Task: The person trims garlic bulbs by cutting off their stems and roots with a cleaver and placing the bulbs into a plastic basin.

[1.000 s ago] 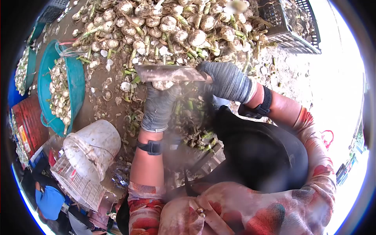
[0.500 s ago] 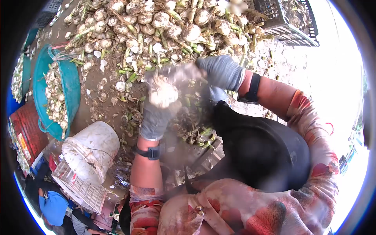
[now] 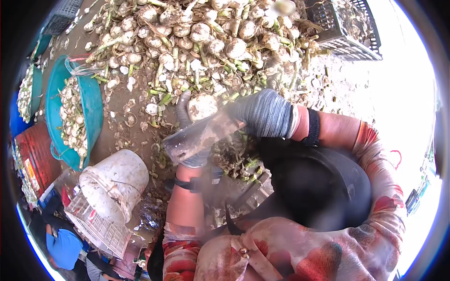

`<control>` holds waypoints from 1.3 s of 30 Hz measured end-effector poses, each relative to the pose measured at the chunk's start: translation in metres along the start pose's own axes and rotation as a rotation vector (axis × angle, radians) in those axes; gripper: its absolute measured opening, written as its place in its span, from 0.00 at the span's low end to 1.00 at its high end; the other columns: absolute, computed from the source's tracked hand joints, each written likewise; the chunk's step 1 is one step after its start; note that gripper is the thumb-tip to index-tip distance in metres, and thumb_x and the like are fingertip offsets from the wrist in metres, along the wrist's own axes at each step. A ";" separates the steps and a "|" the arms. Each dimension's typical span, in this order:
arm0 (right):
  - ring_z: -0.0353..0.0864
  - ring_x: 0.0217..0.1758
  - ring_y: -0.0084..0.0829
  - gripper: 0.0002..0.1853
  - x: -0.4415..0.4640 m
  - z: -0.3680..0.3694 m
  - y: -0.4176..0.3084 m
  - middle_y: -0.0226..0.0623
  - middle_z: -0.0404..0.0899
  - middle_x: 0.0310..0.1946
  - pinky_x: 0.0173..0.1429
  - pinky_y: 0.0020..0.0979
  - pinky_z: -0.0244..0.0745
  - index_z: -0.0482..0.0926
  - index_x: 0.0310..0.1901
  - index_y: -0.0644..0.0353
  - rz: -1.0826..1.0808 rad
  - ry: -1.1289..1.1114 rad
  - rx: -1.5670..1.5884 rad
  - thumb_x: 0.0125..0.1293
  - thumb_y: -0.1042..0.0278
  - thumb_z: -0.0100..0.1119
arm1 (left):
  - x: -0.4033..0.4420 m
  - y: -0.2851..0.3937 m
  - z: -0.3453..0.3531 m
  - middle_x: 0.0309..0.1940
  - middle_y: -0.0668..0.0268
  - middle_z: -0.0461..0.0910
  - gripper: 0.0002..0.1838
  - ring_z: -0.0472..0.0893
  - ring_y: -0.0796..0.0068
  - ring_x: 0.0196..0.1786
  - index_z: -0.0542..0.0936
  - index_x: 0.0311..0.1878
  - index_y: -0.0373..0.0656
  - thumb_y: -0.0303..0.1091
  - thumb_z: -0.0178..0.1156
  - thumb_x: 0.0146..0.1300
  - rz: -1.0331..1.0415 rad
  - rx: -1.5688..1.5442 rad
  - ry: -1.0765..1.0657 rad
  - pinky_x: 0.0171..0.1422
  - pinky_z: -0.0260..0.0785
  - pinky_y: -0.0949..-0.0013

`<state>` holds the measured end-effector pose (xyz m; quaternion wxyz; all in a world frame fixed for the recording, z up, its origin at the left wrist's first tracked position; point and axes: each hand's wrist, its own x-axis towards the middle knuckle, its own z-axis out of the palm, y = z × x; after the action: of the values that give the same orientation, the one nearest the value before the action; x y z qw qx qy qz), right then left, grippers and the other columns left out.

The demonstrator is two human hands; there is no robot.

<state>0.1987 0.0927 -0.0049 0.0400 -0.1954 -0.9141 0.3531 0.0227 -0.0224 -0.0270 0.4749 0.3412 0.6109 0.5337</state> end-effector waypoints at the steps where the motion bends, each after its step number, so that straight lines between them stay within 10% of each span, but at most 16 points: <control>1: 0.83 0.31 0.48 0.13 0.000 0.001 0.000 0.41 0.80 0.27 0.31 0.45 0.75 0.76 0.42 0.53 -0.012 -0.015 0.001 0.54 0.68 0.59 | 0.000 0.001 0.003 0.60 0.60 0.70 0.43 0.73 0.68 0.61 0.58 0.69 0.47 0.34 0.73 0.53 0.017 -0.034 0.006 0.64 0.69 0.64; 9: 0.83 0.31 0.48 0.14 -0.005 -0.006 -0.003 0.42 0.80 0.27 0.29 0.44 0.75 0.73 0.46 0.56 -0.034 0.003 -0.053 0.56 0.70 0.57 | 0.003 -0.110 -0.030 0.60 0.60 0.70 0.37 0.73 0.68 0.60 0.59 0.68 0.46 0.33 0.68 0.59 0.272 1.094 -0.456 0.65 0.69 0.64; 15: 0.83 0.30 0.47 0.15 -0.007 0.010 0.014 0.43 0.79 0.27 0.28 0.44 0.75 0.72 0.48 0.57 -0.046 -0.016 -0.108 0.57 0.70 0.56 | -0.012 -0.031 0.000 0.60 0.60 0.70 0.30 0.74 0.67 0.58 0.58 0.69 0.46 0.29 0.57 0.67 -0.229 -0.176 -0.017 0.64 0.70 0.65; 16: 0.83 0.30 0.46 0.16 -0.006 0.015 0.021 0.43 0.79 0.27 0.28 0.44 0.75 0.72 0.49 0.57 -0.052 -0.023 -0.114 0.57 0.70 0.55 | -0.012 -0.019 0.005 0.60 0.60 0.70 0.28 0.74 0.68 0.58 0.59 0.68 0.45 0.28 0.56 0.68 0.006 -0.028 -0.010 0.63 0.71 0.65; 19: 0.83 0.29 0.46 0.16 -0.004 0.020 0.041 0.44 0.79 0.25 0.29 0.44 0.75 0.73 0.50 0.58 -0.059 0.025 -0.176 0.58 0.70 0.55 | -0.017 -0.025 0.005 0.56 0.58 0.72 0.32 0.75 0.70 0.56 0.60 0.66 0.43 0.25 0.64 0.60 -0.153 -0.345 0.077 0.56 0.74 0.66; 21: 0.82 0.27 0.46 0.11 0.001 0.012 0.066 0.42 0.80 0.24 0.30 0.42 0.76 0.76 0.45 0.55 0.372 -0.030 -0.202 0.62 0.67 0.54 | -0.011 -0.001 0.011 0.55 0.59 0.73 0.37 0.75 0.69 0.55 0.62 0.63 0.43 0.21 0.69 0.52 0.041 0.179 0.139 0.54 0.76 0.66; 26: 0.83 0.34 0.50 0.11 -0.022 0.006 0.098 0.47 0.81 0.28 0.37 0.47 0.75 0.76 0.40 0.57 0.577 0.078 -0.288 0.61 0.61 0.59 | 0.001 0.027 -0.038 0.42 0.68 0.75 0.16 0.76 0.74 0.45 0.73 0.51 0.40 0.23 0.63 0.60 0.183 0.467 0.258 0.57 0.73 0.65; 29: 0.83 0.37 0.52 0.18 -0.046 0.011 0.096 0.50 0.82 0.31 0.41 0.48 0.76 0.77 0.45 0.56 0.670 0.175 -0.189 0.61 0.53 0.61 | 0.036 0.048 -0.203 0.56 0.59 0.74 0.22 0.75 0.60 0.59 0.66 0.62 0.44 0.40 0.57 0.68 0.200 -0.598 0.301 0.71 0.64 0.49; 32: 0.83 0.35 0.54 0.23 -0.066 0.019 0.098 0.54 0.81 0.30 0.39 0.48 0.77 0.77 0.48 0.58 0.761 0.420 -0.031 0.61 0.48 0.63 | 0.048 0.082 -0.238 0.67 0.57 0.67 0.28 0.70 0.55 0.67 0.61 0.68 0.44 0.43 0.55 0.69 0.196 -0.732 0.200 0.72 0.63 0.48; 34: 0.82 0.36 0.55 0.23 -0.072 0.027 0.105 0.56 0.81 0.30 0.39 0.48 0.77 0.77 0.47 0.61 0.777 0.508 0.046 0.63 0.48 0.61 | 0.083 0.074 -0.147 0.70 0.56 0.64 0.36 0.67 0.50 0.69 0.54 0.73 0.42 0.42 0.57 0.68 0.214 -0.211 0.463 0.74 0.58 0.51; 39: 0.81 0.37 0.57 0.23 -0.071 0.028 0.103 0.58 0.80 0.31 0.39 0.47 0.76 0.77 0.47 0.64 0.811 0.579 0.191 0.65 0.49 0.60 | 0.127 0.018 0.065 0.65 0.60 0.70 0.24 0.65 0.61 0.71 0.75 0.62 0.51 0.36 0.61 0.61 0.622 1.253 -0.295 0.77 0.50 0.55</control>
<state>0.2918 0.1168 -0.0896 0.1691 -0.6200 -0.6797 0.3536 0.0427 0.1195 -0.0353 0.0930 0.7769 0.6064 0.1416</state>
